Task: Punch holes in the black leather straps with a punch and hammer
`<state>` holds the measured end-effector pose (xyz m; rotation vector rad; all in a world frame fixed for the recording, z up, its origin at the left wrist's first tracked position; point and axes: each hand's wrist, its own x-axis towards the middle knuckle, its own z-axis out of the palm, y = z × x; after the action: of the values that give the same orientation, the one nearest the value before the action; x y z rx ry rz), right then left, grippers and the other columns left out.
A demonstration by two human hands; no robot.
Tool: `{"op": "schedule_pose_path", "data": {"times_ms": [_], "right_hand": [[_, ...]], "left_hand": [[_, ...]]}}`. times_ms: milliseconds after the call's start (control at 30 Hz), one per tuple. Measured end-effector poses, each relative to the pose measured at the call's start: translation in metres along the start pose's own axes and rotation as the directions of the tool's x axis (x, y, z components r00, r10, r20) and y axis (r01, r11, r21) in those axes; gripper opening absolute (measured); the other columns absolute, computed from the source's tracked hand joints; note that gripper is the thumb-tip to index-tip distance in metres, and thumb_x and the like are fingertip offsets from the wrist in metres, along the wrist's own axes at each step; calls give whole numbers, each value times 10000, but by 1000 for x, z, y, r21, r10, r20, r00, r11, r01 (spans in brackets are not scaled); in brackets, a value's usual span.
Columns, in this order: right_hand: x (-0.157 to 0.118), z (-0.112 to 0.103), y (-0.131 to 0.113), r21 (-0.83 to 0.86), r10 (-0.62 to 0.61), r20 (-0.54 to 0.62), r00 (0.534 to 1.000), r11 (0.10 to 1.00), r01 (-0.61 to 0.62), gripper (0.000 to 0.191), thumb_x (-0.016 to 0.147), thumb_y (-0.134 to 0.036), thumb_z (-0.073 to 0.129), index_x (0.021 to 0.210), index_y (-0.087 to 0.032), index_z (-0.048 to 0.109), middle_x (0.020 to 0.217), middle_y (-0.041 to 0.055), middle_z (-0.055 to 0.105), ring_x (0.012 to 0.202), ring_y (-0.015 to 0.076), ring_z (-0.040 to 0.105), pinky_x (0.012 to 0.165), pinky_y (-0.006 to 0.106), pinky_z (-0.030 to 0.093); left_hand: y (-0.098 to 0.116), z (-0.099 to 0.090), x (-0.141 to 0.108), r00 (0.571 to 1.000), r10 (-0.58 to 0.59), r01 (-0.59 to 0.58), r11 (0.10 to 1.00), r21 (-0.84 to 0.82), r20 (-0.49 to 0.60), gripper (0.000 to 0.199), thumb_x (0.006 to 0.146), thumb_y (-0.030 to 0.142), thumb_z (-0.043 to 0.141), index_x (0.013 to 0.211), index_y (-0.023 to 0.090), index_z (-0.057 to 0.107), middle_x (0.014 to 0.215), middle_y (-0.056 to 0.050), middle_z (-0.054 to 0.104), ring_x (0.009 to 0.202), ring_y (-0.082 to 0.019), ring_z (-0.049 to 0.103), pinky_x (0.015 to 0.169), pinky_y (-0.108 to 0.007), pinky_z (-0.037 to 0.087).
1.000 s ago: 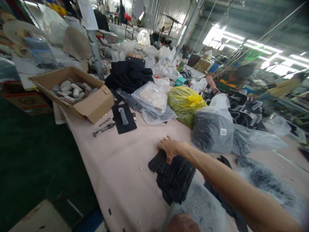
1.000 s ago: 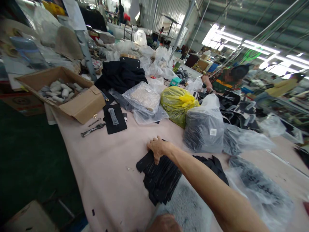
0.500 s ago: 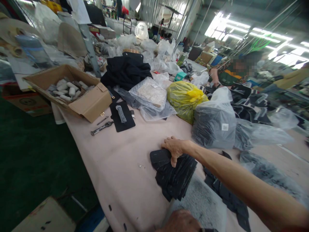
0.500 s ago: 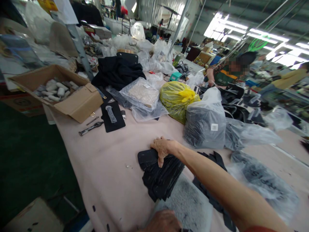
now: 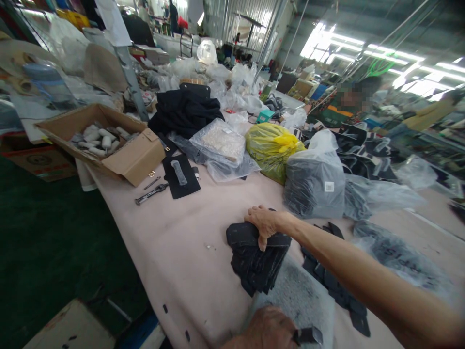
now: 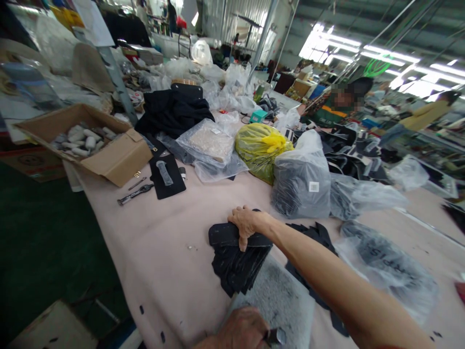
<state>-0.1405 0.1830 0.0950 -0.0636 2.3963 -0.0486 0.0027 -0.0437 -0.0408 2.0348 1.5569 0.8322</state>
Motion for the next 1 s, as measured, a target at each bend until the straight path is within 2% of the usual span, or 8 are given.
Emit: {"op": "schedule_pose_path", "data": {"times_ms": [233, 400, 500, 567, 667, 800, 933, 1000], "right_hand": [[-4, 10, -2, 109, 17, -40, 999, 994, -12, 908, 375, -608, 838, 1110, -164, 541, 1071, 126, 570, 972, 328, 554, 827, 408, 433], [-11, 6, -7, 28, 28, -56, 998, 999, -27, 983, 354, -600, 847, 1197, -194, 543, 1095, 121, 565, 1026, 355, 529, 881, 446, 388], [-13, 8, -6, 8, 41, -63, 997, 999, -40, 855, 398, -630, 825, 1098, -184, 619, 1056, 128, 567, 1006, 348, 529, 879, 442, 382], [-15, 13, -4, 17, 42, -119, 992, 999, -41, 799, 419, -632, 818, 1051, -178, 640, 1040, 127, 565, 996, 343, 528, 873, 435, 384], [-18, 22, -4, 77, 40, -220, 975, 997, -24, 795, 456, -597, 821, 1118, -206, 619, 1055, 108, 565, 986, 329, 531, 846, 418, 395], [-25, 28, -8, 127, 41, -321, 946, 992, 0, 743, 484, -519, 834, 1130, -237, 598, 1131, 91, 566, 1026, 327, 525, 891, 424, 375], [-27, 30, -9, 182, 63, -286, 956, 983, -11, 707, 503, -483, 829, 1107, -221, 570, 1094, 88, 597, 1005, 318, 546, 859, 401, 387], [-25, 30, -8, 172, 56, -279, 959, 985, -7, 707, 490, -491, 827, 1086, -219, 560, 1095, 87, 601, 1029, 326, 540, 902, 427, 364]], "left_hand": [[-1, -1, 2, 999, 31, -31, 1000, 4, -13, 198, 869, 355, 589, 821, 163, 590, 805, -31, 713, 762, -169, 660, 690, -258, 429], [1, -5, 1, 998, 28, -30, 999, -28, -54, 165, 844, 319, 608, 836, 154, 599, 822, -39, 719, 783, -180, 669, 732, -275, 450], [3, -8, -1, 998, -6, 3, 999, -52, -62, 165, 836, 319, 619, 846, 155, 604, 829, -38, 718, 784, -183, 668, 707, -272, 458], [4, -10, -2, 997, -14, 8, 997, -77, -79, 163, 820, 309, 637, 864, 154, 608, 846, -42, 717, 787, -184, 667, 702, -270, 460], [6, -14, -4, 995, -13, 3, 994, -107, -97, 169, 805, 294, 647, 896, 156, 615, 868, -44, 716, 805, -187, 668, 722, -270, 460], [8, -20, -5, 997, -49, 43, 993, -107, -55, 166, 780, 299, 655, 861, 159, 615, 845, -47, 708, 799, -196, 665, 727, -276, 457], [9, -22, -6, 997, -62, 55, 989, -140, -46, 143, 787, 278, 634, 863, 159, 611, 864, -54, 705, 810, -196, 660, 731, -276, 449], [9, -20, -6, 996, -77, 69, 986, -149, -46, 134, 778, 266, 639, 857, 162, 609, 868, -51, 704, 807, -196, 659, 733, -278, 447]]}}
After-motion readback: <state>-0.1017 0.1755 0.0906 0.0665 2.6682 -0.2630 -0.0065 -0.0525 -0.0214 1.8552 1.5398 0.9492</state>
